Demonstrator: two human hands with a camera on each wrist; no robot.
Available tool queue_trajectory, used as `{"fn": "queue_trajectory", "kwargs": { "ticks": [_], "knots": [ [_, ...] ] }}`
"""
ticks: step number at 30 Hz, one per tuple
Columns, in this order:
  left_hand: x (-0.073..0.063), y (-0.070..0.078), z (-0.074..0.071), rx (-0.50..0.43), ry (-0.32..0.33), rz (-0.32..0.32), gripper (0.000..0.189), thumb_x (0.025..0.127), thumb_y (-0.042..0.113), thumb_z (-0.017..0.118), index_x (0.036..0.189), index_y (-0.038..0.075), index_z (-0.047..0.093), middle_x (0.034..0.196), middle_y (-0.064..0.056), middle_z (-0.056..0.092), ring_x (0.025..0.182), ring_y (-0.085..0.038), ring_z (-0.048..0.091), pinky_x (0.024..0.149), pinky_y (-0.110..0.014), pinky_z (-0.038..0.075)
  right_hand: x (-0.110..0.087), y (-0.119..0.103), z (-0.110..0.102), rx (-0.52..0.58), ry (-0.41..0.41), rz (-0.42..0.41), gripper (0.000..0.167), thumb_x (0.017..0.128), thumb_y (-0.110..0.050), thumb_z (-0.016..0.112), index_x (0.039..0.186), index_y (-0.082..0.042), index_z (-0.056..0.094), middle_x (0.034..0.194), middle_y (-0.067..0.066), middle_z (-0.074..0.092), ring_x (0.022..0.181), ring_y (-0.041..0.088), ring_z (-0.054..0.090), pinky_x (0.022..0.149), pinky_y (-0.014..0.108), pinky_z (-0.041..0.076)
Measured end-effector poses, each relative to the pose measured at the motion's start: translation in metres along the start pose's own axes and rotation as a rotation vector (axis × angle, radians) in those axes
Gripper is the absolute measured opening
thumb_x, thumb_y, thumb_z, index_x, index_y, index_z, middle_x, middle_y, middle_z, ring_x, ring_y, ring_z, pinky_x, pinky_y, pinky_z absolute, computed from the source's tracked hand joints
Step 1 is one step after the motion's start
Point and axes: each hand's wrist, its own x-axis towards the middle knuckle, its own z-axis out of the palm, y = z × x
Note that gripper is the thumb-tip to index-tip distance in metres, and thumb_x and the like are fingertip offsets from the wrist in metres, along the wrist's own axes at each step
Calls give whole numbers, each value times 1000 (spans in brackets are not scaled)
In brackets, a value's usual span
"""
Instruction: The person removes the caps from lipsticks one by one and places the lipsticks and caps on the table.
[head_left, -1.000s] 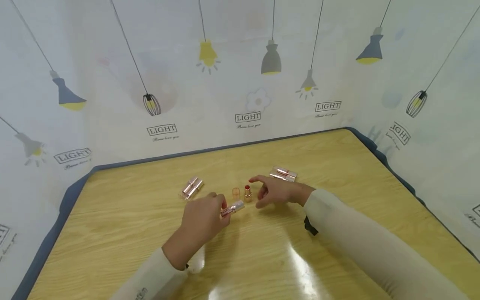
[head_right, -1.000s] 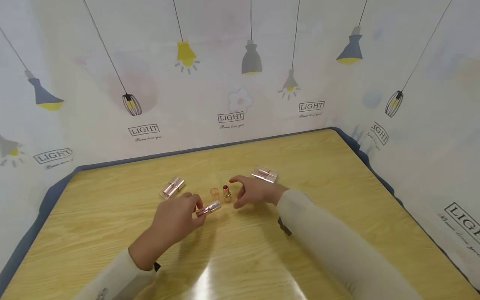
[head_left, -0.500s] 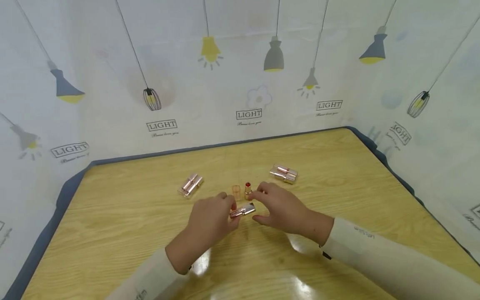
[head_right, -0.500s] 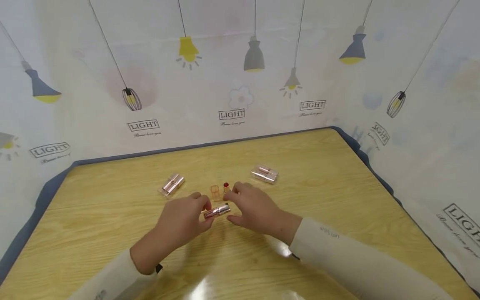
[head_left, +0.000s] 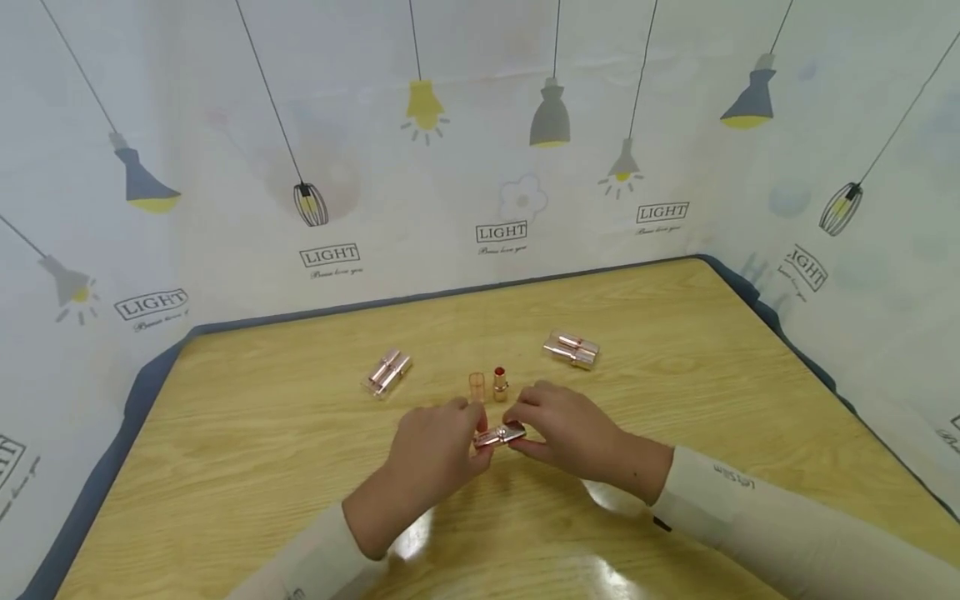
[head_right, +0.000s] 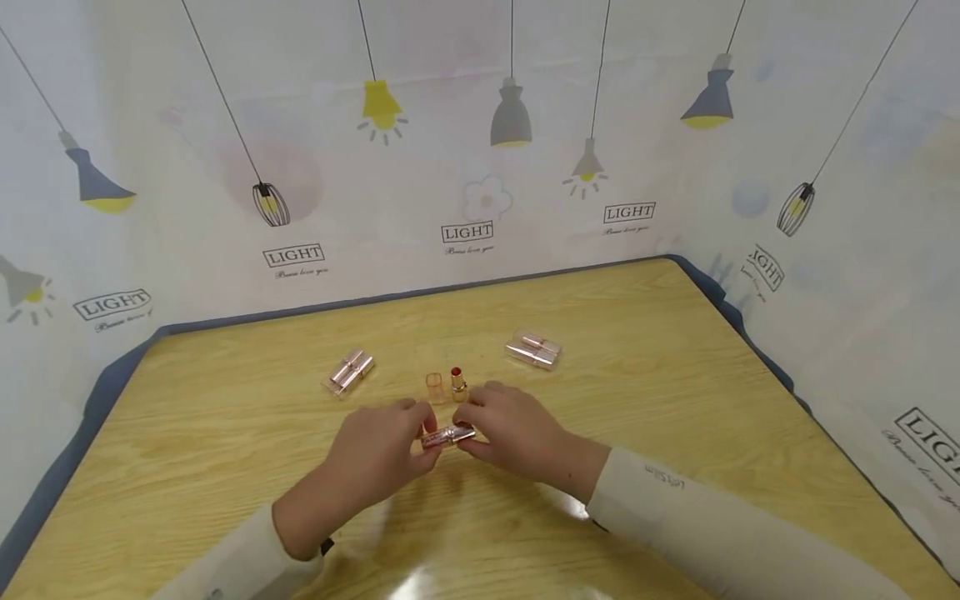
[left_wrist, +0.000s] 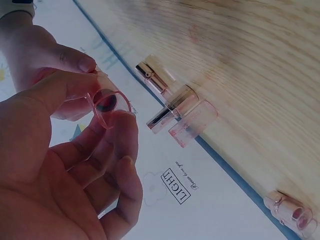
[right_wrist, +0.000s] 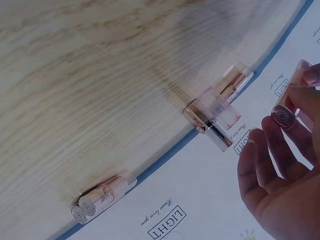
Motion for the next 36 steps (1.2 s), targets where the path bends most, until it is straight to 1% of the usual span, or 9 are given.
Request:
{"fn": "queue_trajectory", "kwargs": {
  "ticks": [6,10,12,16,21,27,31,36],
  "knots": [
    [-1,0,1,2,-1,4,24,79,36,82,85,18,66,69,7,58,49,-5,41,44,-23,32,0,-1,2,-2,-20,24,19,82,-28,83,96,-17,74,89,-6,66,81,8,56,68,22,49],
    [-4,-1,1,35,-17,-7,26,79,37,82,85,18,67,70,6,60,49,-6,44,44,-25,34,-1,-1,3,-35,-43,36,18,84,-29,82,94,-18,73,89,-7,66,81,9,57,68,23,50],
    [-6,-3,2,51,-31,-14,26,79,38,82,85,17,67,69,5,61,49,-6,45,44,-25,36,-2,0,4,-44,-57,55,18,84,-29,82,94,-18,73,88,-7,66,81,9,57,68,23,51],
    [-10,-7,3,56,-42,-32,28,80,40,82,87,18,66,71,5,62,50,-7,48,44,-27,36,-7,5,4,-54,-45,96,18,82,-26,83,94,-18,72,88,-6,66,82,9,60,68,25,52],
    [-14,-14,6,46,-26,-60,27,80,39,83,87,20,66,71,6,61,49,-6,45,43,-26,34,-9,10,3,-21,-57,130,18,83,-24,82,97,-17,73,92,-5,70,84,10,63,69,26,54],
    [-19,-20,4,28,-3,-85,25,80,39,82,88,20,67,72,9,61,49,-3,44,42,-24,32,-7,17,4,27,-54,174,16,84,-20,81,95,-16,72,87,-6,70,81,12,64,66,25,52],
    [-21,-23,4,24,-9,-104,25,80,40,82,89,21,67,73,10,61,49,-3,45,42,-23,32,-6,20,7,77,-71,207,16,85,-18,80,97,-15,71,88,-5,71,82,14,66,68,26,53],
    [-21,-24,3,-7,-20,-122,24,81,39,81,89,21,68,72,10,61,50,-3,46,42,-23,33,-5,22,8,105,-75,244,17,84,-17,78,98,-15,68,87,-2,73,79,13,69,67,27,55]
  ]
}}
